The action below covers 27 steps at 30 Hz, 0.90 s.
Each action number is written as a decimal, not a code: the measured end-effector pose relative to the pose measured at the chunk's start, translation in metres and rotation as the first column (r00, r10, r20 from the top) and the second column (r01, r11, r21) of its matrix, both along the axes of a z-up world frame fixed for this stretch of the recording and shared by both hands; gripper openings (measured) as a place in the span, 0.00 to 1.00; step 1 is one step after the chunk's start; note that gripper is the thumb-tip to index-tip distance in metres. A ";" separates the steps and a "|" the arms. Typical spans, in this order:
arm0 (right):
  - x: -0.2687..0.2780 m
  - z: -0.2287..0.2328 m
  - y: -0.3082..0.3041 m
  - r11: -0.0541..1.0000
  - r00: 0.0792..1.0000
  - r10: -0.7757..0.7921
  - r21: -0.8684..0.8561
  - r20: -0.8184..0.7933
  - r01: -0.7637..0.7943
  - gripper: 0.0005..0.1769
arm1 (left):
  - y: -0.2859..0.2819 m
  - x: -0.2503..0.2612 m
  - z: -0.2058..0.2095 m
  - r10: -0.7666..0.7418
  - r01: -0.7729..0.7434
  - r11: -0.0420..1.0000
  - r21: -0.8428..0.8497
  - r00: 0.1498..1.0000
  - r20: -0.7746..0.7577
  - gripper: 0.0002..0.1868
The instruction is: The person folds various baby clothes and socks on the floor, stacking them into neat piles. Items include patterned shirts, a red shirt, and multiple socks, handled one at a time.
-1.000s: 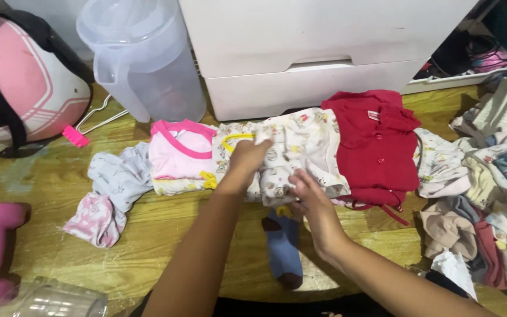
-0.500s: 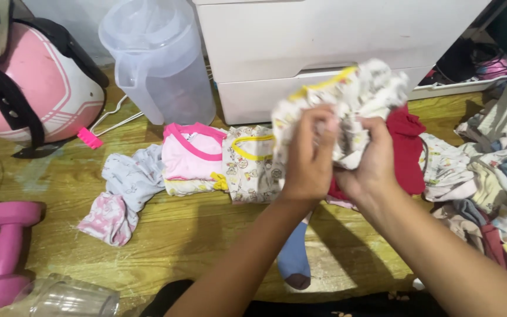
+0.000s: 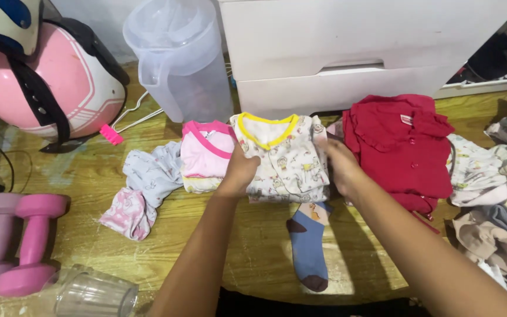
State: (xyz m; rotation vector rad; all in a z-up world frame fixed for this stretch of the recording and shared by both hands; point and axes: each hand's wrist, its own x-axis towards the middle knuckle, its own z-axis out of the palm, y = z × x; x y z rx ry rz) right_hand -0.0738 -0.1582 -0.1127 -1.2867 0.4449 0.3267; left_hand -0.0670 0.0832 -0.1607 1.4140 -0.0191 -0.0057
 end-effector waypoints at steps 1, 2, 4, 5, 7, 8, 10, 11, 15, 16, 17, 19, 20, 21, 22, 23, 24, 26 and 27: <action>-0.001 -0.006 0.001 1.000 1.000 -0.002 -0.002 -0.004 0.002 0.45 | -0.003 -0.005 0.009 -0.002 0.002 1.000 -0.002 1.000 -0.004 0.35; -0.001 -0.013 0.002 0.996 0.995 0.009 -0.084 0.100 -0.001 0.43 | -0.005 -0.010 0.019 0.031 -0.031 0.999 0.009 0.999 -0.024 0.34; -0.002 -0.025 0.001 0.985 0.978 0.026 -0.170 0.207 0.010 0.44 | -0.012 -0.016 0.032 0.059 -0.059 0.998 0.016 0.998 -0.038 0.33; -0.002 -0.033 0.001 0.980 0.936 -0.023 -0.177 0.351 0.090 0.40 | -0.013 -0.018 0.034 0.142 -0.140 0.981 0.134 0.990 -0.006 0.29; -0.011 -0.028 0.006 0.970 0.872 -0.066 -0.175 0.484 0.170 0.37 | -0.019 -0.026 0.050 0.219 -0.220 0.944 0.247 0.975 0.033 0.27; -0.020 -0.014 0.010 0.912 0.898 -0.024 -0.359 0.439 0.199 0.34 | -0.024 -0.031 0.063 0.232 -0.172 0.852 0.495 0.971 -0.062 0.31; -0.039 0.003 0.018 0.819 0.925 0.007 -0.533 0.381 0.213 0.31 | -0.037 -0.042 0.074 0.263 -0.082 0.706 0.703 0.952 -0.154 0.36; -0.044 0.008 0.022 0.663 0.894 0.083 -0.694 0.440 0.280 0.30 | -0.044 -0.043 0.073 0.399 -0.272 0.533 0.801 0.916 0.046 0.38; -0.042 0.008 0.036 0.407 0.575 0.436 -0.721 0.693 0.560 0.26 | -0.053 -0.034 0.039 0.077 -0.572 0.232 0.786 0.817 0.572 0.36; -0.038 -0.006 0.035 0.406 0.579 0.435 -0.724 0.689 0.557 0.26 | -0.053 -0.032 0.032 0.076 -0.568 0.233 0.789 0.820 0.567 0.36; -0.033 -0.018 0.033 0.409 0.592 0.514 -0.784 0.621 0.467 0.28 | -0.054 -0.029 0.025 0.006 -0.532 0.213 0.819 0.839 0.544 0.37; -0.026 -0.039 0.032 0.404 0.591 0.588 -0.834 0.552 0.376 0.30 | -0.051 -0.025 0.006 -0.065 -0.500 0.188 0.845 0.852 0.519 0.38; -0.023 -0.047 0.033 0.367 0.638 0.620 -0.888 0.456 0.278 0.33 | -0.046 -0.024 -0.007 -0.062 -0.460 0.266 0.847 0.869 0.492 0.39; -0.020 -0.055 0.032 0.324 0.674 0.648 -0.929 0.354 0.177 0.37 | -0.043 -0.022 -0.020 -0.060 -0.419 0.345 0.840 0.883 0.465 0.41; -0.017 -0.056 0.032 0.324 0.672 0.649 -0.929 0.357 0.181 0.37 | -0.042 -0.019 -0.018 -0.059 -0.423 0.345 0.838 0.881 0.469 0.41; -0.018 -0.058 0.031 0.336 0.698 0.635 -0.932 0.331 0.135 0.38 | -0.041 -0.020 -0.018 -0.064 -0.403 0.368 0.838 0.888 0.455 0.41; -0.018 -0.061 0.030 0.350 0.722 0.622 -0.933 0.303 0.090 0.38 | -0.041 -0.021 -0.018 -0.069 -0.383 0.391 0.837 0.895 0.442 0.41; -0.011 -0.068 0.027 0.379 0.717 0.618 -0.921 0.323 0.088 0.38 | -0.044 -0.019 -0.018 -0.052 -0.367 0.394 0.842 0.906 0.420 0.41; -0.006 -0.071 0.026 0.407 0.710 0.615 -0.909 0.344 0.088 0.38 | -0.045 -0.016 -0.017 -0.034 -0.354 0.398 0.846 0.916 0.400 0.41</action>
